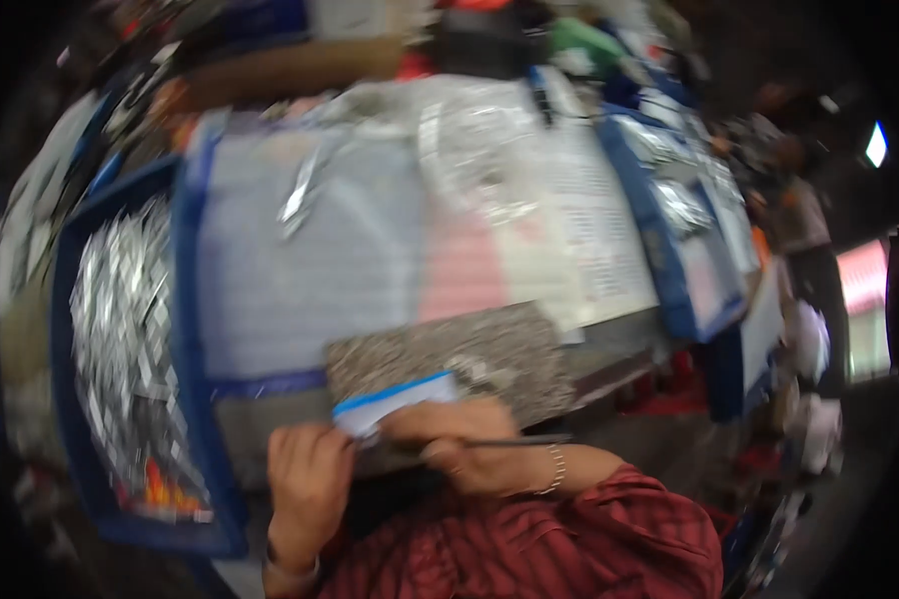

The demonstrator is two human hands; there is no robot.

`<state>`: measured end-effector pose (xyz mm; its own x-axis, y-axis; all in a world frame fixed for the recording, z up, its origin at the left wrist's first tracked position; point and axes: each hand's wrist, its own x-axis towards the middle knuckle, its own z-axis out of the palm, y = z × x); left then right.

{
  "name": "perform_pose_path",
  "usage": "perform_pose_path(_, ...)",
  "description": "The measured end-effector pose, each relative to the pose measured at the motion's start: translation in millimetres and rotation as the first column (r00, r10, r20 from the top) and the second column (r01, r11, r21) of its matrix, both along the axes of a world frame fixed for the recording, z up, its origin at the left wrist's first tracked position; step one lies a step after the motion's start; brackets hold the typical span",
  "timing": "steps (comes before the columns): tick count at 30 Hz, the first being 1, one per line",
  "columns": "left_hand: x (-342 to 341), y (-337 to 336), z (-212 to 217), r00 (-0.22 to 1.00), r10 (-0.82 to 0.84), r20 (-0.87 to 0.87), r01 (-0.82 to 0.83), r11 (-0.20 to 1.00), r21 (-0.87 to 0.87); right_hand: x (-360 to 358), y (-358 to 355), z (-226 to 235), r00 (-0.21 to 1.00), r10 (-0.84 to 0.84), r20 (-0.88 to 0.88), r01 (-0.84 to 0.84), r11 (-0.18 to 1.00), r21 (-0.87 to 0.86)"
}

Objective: Manually assembling small metal pins into plastic strips using pliers and a small hammer on a stone base.

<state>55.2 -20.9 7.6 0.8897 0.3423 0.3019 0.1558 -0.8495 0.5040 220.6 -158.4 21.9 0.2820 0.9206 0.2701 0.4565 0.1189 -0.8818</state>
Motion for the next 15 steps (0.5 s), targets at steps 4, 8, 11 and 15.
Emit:
perform_pose_path(4,-4.1,3.0,-4.4,0.998,0.005,0.07,-0.001,0.998,-0.056,-2.3,-0.4,12.8,0.987,0.011,-0.16,-0.031,0.992,-0.125)
perform_pose_path(8,-10.3,2.2,-12.2,0.995,0.043,0.089,-0.039,0.998,-0.048,-6.1,4.3,14.1,0.976,0.019,-0.218,-0.056,0.985,-0.165)
perform_pose_path(11,-13.0,1.4,-14.4,0.994,0.055,0.091,-0.051,0.998,-0.044,-8.4,10.0,12.7,0.994,0.02,-0.104,-0.032,0.993,-0.115)
perform_pose_path(15,-14.1,2.2,-14.1,0.994,0.049,0.102,-0.043,0.998,-0.053,-12.4,17.1,16.4,0.999,0.031,0.031,-0.029,0.999,-0.039)
